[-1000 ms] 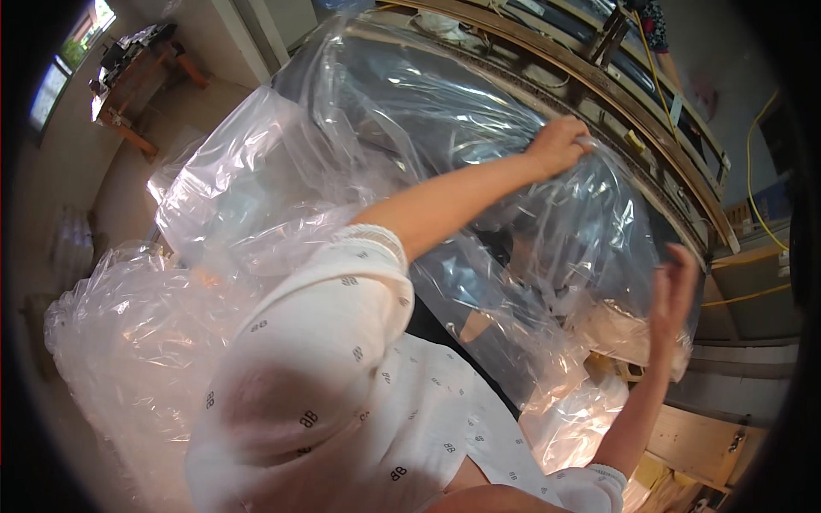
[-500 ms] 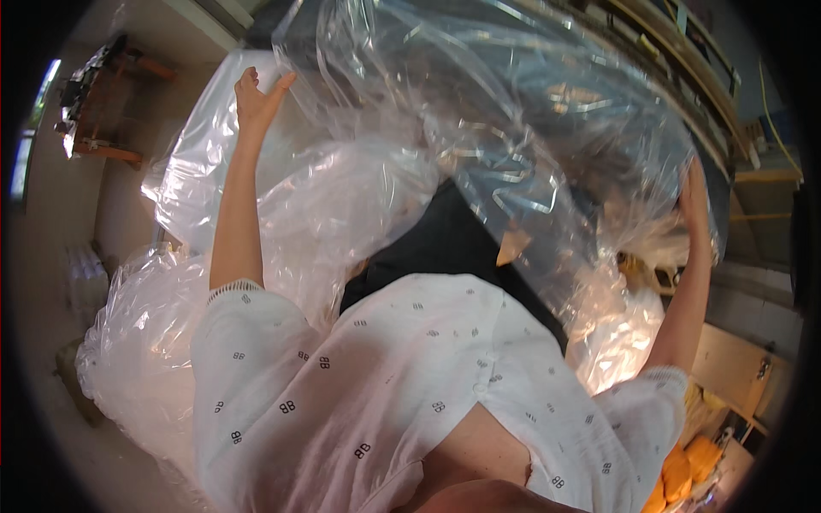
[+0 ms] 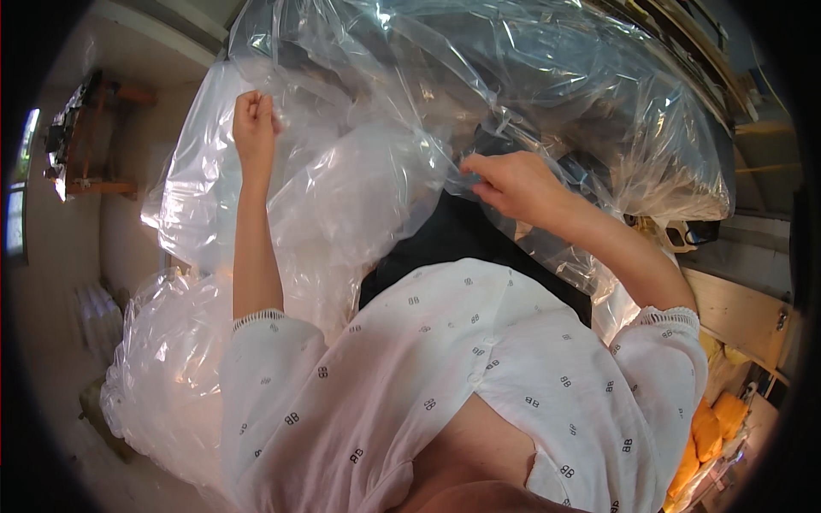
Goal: Wrapping a large gray cushioned furniture component, such as a headboard or sofa section, in large plastic bags.
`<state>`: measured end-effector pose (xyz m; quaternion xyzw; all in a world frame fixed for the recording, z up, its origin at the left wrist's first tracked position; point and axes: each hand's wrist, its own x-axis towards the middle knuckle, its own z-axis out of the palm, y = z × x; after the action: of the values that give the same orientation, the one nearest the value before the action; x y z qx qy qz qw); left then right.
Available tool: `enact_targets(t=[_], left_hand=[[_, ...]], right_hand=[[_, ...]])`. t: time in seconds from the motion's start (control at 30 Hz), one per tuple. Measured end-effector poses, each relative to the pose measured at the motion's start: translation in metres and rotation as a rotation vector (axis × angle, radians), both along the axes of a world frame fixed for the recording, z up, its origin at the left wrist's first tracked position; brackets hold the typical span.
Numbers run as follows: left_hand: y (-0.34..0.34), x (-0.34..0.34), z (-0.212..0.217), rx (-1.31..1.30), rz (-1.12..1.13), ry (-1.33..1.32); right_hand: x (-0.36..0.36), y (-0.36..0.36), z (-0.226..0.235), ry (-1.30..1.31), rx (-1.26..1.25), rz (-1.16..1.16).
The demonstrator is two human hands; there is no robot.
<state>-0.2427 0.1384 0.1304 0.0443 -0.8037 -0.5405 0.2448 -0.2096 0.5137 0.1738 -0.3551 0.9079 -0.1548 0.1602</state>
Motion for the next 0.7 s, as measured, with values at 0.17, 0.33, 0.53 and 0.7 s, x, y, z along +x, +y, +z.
enact_targets(t=[0.17, 0.33, 0.53, 0.7], left_hand=[[0.055, 0.042, 0.106, 0.146, -0.286, -0.023], [0.143, 0.066, 0.15, 0.191, -0.996, -0.088], [0.251, 0.083, 0.124, -0.152, -1.477, 0.087], [0.307, 0.09, 0.091, -0.199, -1.494, 0.209]], right_hand=[[-0.059, 0.08, 0.061, 0.033, -0.658, -0.263], [-0.082, 0.382, 0.221, 1.14, -0.53, -0.935], [-0.018, 0.223, 0.197, 0.495, -0.808, -0.746], [0.002, 0.117, 0.141, -0.183, -0.956, -0.525]])
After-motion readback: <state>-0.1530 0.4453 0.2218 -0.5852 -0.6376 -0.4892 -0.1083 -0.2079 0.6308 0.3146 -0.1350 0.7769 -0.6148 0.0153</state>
